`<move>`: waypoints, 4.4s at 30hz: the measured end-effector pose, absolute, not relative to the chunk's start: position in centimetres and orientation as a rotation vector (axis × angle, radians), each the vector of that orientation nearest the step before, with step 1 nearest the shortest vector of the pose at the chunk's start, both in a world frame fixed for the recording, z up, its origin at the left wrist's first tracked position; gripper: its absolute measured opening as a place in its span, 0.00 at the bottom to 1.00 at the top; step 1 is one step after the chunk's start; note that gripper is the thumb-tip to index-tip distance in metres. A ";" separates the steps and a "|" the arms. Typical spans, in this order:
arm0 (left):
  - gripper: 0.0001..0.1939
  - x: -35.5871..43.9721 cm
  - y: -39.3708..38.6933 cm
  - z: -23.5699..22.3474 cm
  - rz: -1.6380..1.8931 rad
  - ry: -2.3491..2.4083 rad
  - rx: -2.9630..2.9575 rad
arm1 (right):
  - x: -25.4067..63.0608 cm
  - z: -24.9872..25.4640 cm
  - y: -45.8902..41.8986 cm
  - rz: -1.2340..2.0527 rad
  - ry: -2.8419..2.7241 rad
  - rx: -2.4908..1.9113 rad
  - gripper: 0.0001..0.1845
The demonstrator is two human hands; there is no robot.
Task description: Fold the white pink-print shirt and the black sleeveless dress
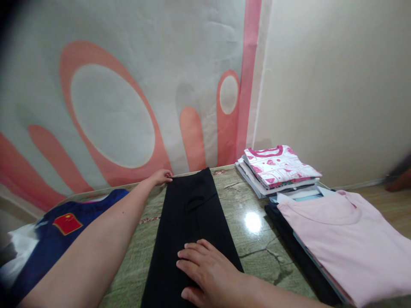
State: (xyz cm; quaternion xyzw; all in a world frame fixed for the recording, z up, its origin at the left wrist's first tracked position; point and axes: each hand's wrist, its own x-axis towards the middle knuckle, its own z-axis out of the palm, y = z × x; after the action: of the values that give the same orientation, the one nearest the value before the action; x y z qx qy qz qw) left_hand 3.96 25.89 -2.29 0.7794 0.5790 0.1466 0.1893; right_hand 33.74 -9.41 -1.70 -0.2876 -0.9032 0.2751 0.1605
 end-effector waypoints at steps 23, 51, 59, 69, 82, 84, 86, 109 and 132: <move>0.10 7.5 21.6 -1.5 0.644 1.870 2.482 | 33.8 -1.6 -9.3 0.813 -2.566 -0.826 0.28; 0.22 20.6 10.3 -3.2 0.521 1.655 2.393 | 33.9 -1.3 -9.3 0.774 -2.570 -0.815 0.28; 0.06 16.5 12.5 -2.0 0.839 1.606 1.928 | 33.9 -1.4 -9.3 0.777 -2.574 -0.814 0.28; 0.08 10.8 12.1 -2.9 0.921 1.430 1.237 | 33.7 -1.8 -9.4 0.784 -2.577 -0.832 0.27; 0.09 9.7 13.3 -4.1 1.027 1.275 0.905 | 33.5 -2.2 -9.3 0.817 -2.575 -0.834 0.27; 0.11 9.5 13.4 -4.4 1.018 1.256 0.875 | 33.5 -2.2 -9.3 0.823 -2.570 -0.835 0.27; 0.13 9.3 13.5 -4.5 1.005 1.239 0.857 | 33.5 -2.2 -9.3 0.826 -2.571 -0.840 0.27; 0.37 10.0 15.1 -3.8 0.955 1.166 1.219 | 33.5 -2.2 -9.2 0.781 -2.581 -0.834 0.27; 0.24 12.9 13.6 -4.5 0.674 1.565 2.611 | 33.5 -1.9 -9.2 0.817 -2.584 -0.841 0.27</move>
State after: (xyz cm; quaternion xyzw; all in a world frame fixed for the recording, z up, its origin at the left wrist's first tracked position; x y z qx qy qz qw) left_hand 12.90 13.64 -4.55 0.8374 0.5018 0.2162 0.0117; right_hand 33.48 -9.25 -1.94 -0.2929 -0.9002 0.2845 0.1516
